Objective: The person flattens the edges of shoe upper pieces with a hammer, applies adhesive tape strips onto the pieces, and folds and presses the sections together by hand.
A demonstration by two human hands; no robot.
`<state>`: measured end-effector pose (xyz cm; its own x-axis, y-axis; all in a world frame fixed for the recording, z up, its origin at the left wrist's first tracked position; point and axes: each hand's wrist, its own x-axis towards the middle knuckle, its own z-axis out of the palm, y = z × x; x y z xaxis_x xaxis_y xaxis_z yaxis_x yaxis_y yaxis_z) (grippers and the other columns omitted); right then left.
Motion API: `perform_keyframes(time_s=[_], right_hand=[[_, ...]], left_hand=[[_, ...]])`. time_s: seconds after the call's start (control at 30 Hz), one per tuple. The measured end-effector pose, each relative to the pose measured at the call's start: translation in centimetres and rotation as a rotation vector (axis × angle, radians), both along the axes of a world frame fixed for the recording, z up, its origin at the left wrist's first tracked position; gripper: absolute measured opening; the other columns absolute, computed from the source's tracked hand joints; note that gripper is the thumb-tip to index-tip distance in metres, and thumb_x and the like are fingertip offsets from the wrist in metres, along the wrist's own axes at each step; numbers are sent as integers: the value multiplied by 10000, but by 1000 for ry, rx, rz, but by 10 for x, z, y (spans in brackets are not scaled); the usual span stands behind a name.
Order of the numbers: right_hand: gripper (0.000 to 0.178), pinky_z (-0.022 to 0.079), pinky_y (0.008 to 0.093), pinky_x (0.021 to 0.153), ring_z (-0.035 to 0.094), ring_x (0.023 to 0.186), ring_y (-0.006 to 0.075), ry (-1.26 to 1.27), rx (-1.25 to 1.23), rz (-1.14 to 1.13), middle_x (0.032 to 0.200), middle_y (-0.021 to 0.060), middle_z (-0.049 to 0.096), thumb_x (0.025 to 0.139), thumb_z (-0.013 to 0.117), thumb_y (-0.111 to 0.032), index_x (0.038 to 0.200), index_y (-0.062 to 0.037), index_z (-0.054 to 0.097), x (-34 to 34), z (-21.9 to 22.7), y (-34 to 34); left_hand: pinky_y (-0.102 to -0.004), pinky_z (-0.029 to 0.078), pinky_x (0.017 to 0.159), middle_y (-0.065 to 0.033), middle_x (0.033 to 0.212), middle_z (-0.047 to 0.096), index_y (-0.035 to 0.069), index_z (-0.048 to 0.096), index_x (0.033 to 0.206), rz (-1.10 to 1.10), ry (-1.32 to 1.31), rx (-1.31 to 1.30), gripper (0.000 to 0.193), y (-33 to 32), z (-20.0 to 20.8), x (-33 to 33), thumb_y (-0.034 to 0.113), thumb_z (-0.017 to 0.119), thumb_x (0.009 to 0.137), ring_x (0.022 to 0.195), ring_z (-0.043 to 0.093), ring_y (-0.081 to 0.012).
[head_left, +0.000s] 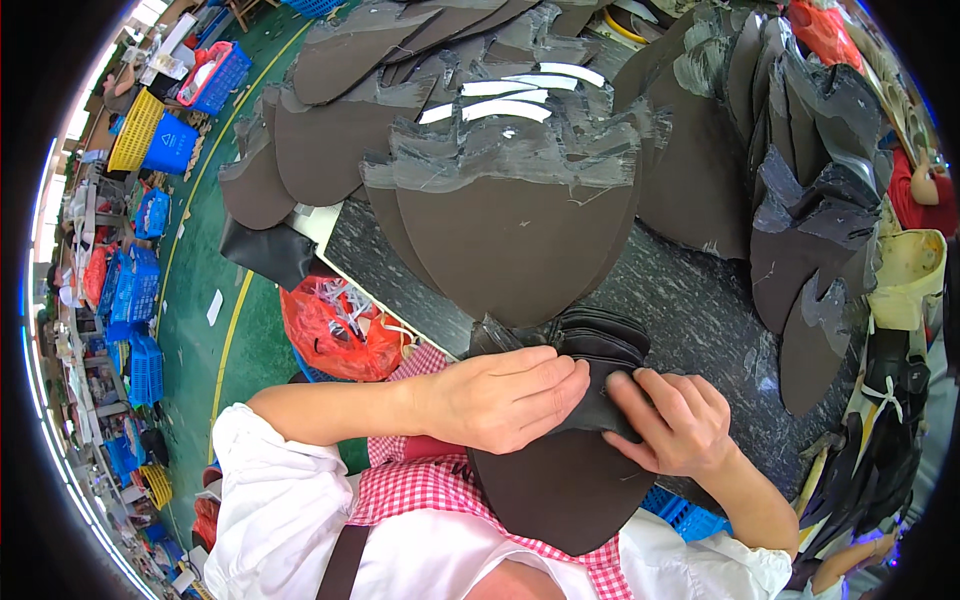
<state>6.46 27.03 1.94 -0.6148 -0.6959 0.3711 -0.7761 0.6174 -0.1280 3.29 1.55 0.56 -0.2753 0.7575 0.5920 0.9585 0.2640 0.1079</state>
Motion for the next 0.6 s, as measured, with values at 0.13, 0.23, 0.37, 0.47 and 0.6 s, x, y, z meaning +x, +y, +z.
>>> perform_keyframes(time_s=[0.13, 0.23, 0.37, 0.47, 0.6], right_hand=[[498, 467, 302, 709, 571, 796, 170, -67, 129, -9, 1062, 19, 567, 747, 674, -547, 1139, -241, 702, 0, 13, -3], [429, 473, 340, 736, 599, 817, 213, -314, -31, 47, 1003, 53, 602, 742, 728, -460, 1053, -165, 714, -12, 28, 5], [236, 474, 349, 759, 617, 855, 268, -198, -394, -20, 995, 95, 619, 793, 732, -211, 994, -91, 700, -81, 36, -33], [171, 470, 361, 761, 602, 901, 287, -8, -459, -99, 969, 101, 611, 839, 685, -109, 1004, -66, 681, -152, 18, -91], [195, 458, 366, 760, 592, 888, 260, 164, -337, -108, 921, 55, 598, 810, 708, -122, 997, -77, 678, -191, -17, -104]], left_hand=[[-340, 515, 851, -118, 1023, 670, -33, 688, 994, 9, -43, -117, 332, -14, 7, 4, 114, 643, 700, 947, 635, -232], [-383, 468, 928, -99, 986, 669, 1, 684, 1045, -68, -355, -35, 319, -43, 20, -17, 136, 666, 757, 983, 623, -238], [-397, 411, 954, -112, 1083, 600, 43, 649, 1111, 404, -309, 181, 337, -70, 34, -100, 172, 707, 805, 997, 568, -279], [-387, 425, 932, -122, 1149, 539, 60, 582, 1224, 500, -223, 35, 496, -62, 1, -136, 183, 748, 773, 1066, 522, -304], [-394, 437, 914, -131, 1110, 541, 50, 578, 1133, 492, -205, 108, 486, -57, 1, -139, 112, 785, 698, 1049, 534, -322]])
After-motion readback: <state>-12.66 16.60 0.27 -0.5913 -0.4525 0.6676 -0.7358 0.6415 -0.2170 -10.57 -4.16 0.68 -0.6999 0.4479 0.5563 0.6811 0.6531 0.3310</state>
